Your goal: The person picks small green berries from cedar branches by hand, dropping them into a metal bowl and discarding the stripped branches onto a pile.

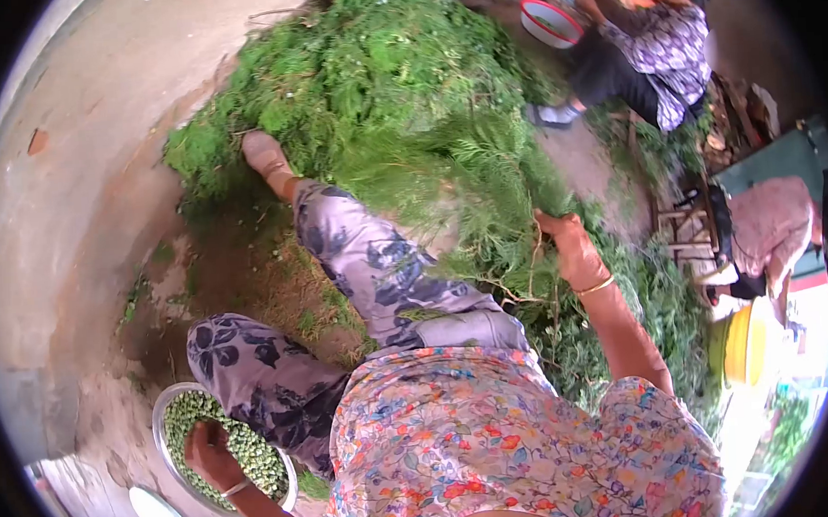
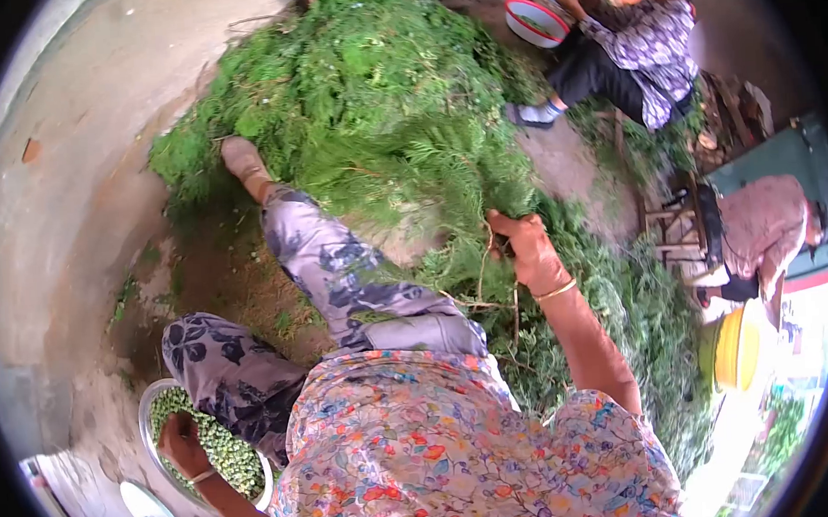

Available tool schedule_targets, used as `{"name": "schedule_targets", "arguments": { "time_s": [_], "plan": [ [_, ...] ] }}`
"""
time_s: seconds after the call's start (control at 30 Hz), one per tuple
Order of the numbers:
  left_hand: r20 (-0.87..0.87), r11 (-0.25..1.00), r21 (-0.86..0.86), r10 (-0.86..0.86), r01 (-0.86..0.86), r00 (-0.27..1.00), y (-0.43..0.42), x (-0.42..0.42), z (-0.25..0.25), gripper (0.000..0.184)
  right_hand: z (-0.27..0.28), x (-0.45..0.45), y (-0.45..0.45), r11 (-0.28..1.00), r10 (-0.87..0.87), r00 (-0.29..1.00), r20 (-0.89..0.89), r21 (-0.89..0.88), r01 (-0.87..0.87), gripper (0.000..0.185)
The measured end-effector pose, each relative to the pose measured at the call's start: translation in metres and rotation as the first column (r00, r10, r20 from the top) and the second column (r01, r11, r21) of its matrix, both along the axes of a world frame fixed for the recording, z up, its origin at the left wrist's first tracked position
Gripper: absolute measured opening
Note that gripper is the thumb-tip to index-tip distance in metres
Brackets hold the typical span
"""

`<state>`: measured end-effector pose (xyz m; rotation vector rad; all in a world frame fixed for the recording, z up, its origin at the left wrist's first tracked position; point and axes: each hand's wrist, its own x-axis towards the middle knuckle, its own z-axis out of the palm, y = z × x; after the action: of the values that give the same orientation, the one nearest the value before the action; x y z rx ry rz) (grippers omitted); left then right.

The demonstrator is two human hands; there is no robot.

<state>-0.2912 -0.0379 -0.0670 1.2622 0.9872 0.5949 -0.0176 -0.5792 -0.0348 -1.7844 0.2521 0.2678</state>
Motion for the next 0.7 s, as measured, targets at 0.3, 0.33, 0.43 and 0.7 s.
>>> {"name": "schedule_targets", "arguments": {
  "time_s": [0.3, 0.33, 0.43, 0.7],
  "plan": [
    [0.217, 0.983, 0.125, -0.156, 0.131, 0.964, 0.029, 0.103, 0.041, 0.013, 0.011, -0.174, -0.253, 0.467, -0.881, 0.423, 0.210, 0.251, 0.848, 0.019],
    [0.210, 0.981, 0.126, -0.175, 0.151, 0.962, 0.028, 0.110, 0.041, 0.013, 0.000, -0.203, -0.307, 0.257, -0.966, 0.220, 0.137, 0.412, 0.874, 0.025],
    [0.280, 0.983, 0.043, -0.184, 0.180, 0.942, 0.025, 0.124, 0.033, 0.011, 0.034, -0.248, -0.308, 0.142, -0.986, 0.137, 0.099, 0.045, 0.989, 0.042],
    [0.152, 0.973, 0.100, -0.222, 0.209, 0.963, -0.017, 0.123, 0.049, 0.012, -0.094, -0.142, -0.173, 0.653, -0.758, 0.633, -0.158, -0.158, 0.741, 0.020]
  ]
}}
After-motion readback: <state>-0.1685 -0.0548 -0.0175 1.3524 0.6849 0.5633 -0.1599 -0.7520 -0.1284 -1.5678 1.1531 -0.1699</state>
